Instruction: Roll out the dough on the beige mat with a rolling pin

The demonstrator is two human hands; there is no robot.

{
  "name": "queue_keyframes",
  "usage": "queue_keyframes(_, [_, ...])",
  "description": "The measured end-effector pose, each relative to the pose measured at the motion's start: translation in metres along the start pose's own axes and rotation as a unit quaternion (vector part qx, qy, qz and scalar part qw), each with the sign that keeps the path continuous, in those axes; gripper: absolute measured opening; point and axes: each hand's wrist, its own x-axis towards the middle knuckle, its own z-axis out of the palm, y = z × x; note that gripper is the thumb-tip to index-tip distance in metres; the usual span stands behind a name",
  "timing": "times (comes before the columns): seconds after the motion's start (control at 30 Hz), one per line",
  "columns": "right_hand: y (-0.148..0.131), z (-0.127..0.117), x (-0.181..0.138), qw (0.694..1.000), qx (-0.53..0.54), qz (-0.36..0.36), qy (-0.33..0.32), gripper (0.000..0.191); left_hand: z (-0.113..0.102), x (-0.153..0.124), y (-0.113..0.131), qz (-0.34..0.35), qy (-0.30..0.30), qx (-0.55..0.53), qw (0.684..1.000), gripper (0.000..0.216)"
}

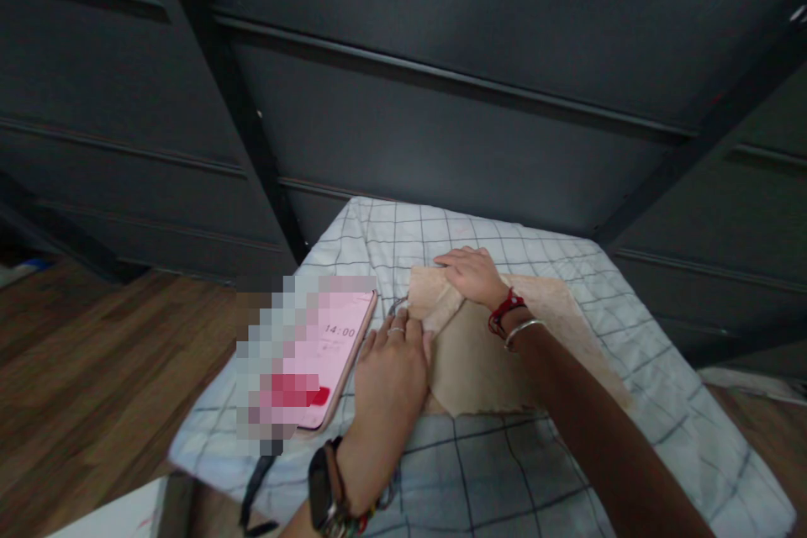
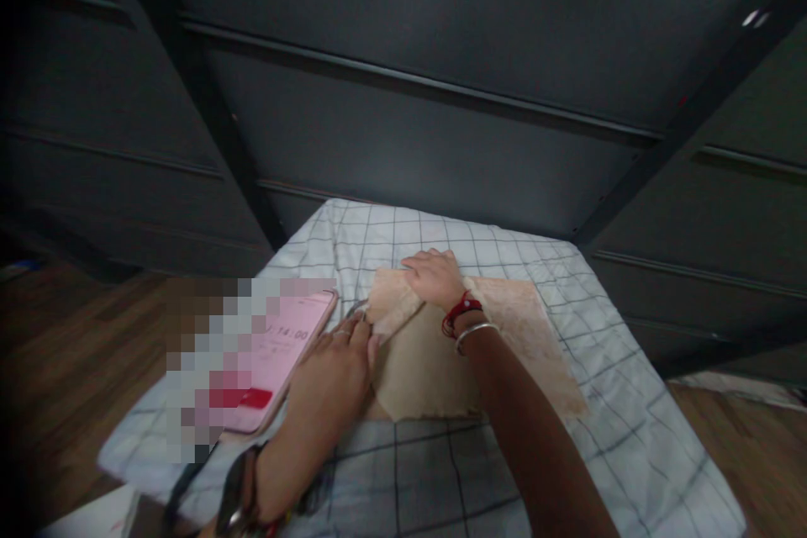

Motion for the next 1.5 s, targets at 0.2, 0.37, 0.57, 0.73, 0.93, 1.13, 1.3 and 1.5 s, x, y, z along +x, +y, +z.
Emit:
queue_keyframes(0.2, [-0.001, 0.002, 0.005, 1.0, 0.001, 0.0, 0.01, 0.041, -0.003, 0.001, -0.001, -0.01, -0.016, -0.01, 1.0, 0.029])
queue_keyframes(0.37, [-0.003, 0.001, 0.009, 1.0, 0.002, -0.002, -0.003, 0.041, -0.004, 0.002, -0.003, -0.016, -0.02, -0.025, 0.999, 0.028])
queue_keyframes(0.57, [-0.006, -0.002, 0.015, 1.0, 0.003, -0.005, -0.017, 0.042, -0.003, 0.004, -0.006, -0.018, -0.014, -0.036, 0.999, 0.028])
queue_keyframes(0.73, [-0.007, -0.002, 0.021, 0.999, -0.007, -0.009, -0.031, 0.043, 0.0, 0.005, -0.008, -0.019, 0.005, -0.039, 0.999, 0.03])
queue_keyframes(0.93, [-0.007, 0.001, 0.03, 0.999, 0.007, -0.005, -0.037, 0.042, 0.001, 0.006, -0.011, -0.014, 0.015, -0.032, 0.999, 0.032])
queue_keyframes(1.13, [-0.011, 0.0, 0.041, 0.999, 0.018, -0.003, -0.05, 0.04, 0.0, 0.01, -0.012, -0.028, -0.013, -0.021, 0.999, 0.032])
queue_keyframes(1.3, [-0.016, 0.002, 0.053, 0.998, 0.028, -0.018, -0.05, 0.039, -0.002, 0.01, -0.011, -0.048, -0.025, -0.009, 0.998, 0.034])
queue_keyframes(1.5, [-0.019, 0.005, 0.062, 0.999, 0.009, -0.036, -0.034, 0.036, -0.002, 0.008, -0.012, -0.04, -0.012, -0.003, 0.999, 0.036])
